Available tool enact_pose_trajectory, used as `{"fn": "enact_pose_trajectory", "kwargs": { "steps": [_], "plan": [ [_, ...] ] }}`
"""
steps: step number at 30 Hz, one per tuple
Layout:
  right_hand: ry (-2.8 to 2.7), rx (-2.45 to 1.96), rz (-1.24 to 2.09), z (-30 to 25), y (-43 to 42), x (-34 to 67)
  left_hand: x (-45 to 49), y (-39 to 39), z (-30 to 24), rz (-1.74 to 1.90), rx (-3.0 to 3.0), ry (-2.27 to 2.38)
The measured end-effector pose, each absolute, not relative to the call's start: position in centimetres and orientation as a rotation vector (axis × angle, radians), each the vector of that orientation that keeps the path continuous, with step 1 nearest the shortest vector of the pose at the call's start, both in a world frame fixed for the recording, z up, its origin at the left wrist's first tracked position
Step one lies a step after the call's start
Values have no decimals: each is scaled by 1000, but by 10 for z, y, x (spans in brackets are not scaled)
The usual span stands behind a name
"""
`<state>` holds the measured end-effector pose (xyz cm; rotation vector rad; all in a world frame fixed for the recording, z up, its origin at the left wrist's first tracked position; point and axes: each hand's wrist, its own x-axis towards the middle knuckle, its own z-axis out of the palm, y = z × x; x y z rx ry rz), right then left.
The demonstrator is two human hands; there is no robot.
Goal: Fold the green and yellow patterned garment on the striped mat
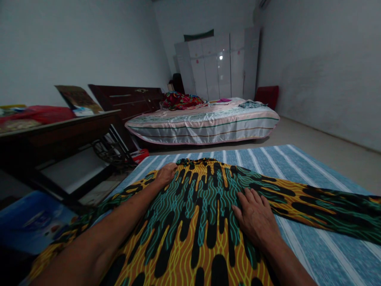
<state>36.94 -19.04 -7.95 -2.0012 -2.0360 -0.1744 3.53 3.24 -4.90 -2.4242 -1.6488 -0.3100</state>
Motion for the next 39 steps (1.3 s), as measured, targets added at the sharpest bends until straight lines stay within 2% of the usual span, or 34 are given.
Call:
{"fn": "enact_pose_trajectory", "kwargs": {
  "steps": [25,39],
  "plan": [
    [-2051,-1976,-192,-90,-188,374,15,1,-41,-251,-2244,-1807],
    [-2056,-1970,-181,-90,-188,375,8,9,-46,-217,-2373,-1792]
  ]
}}
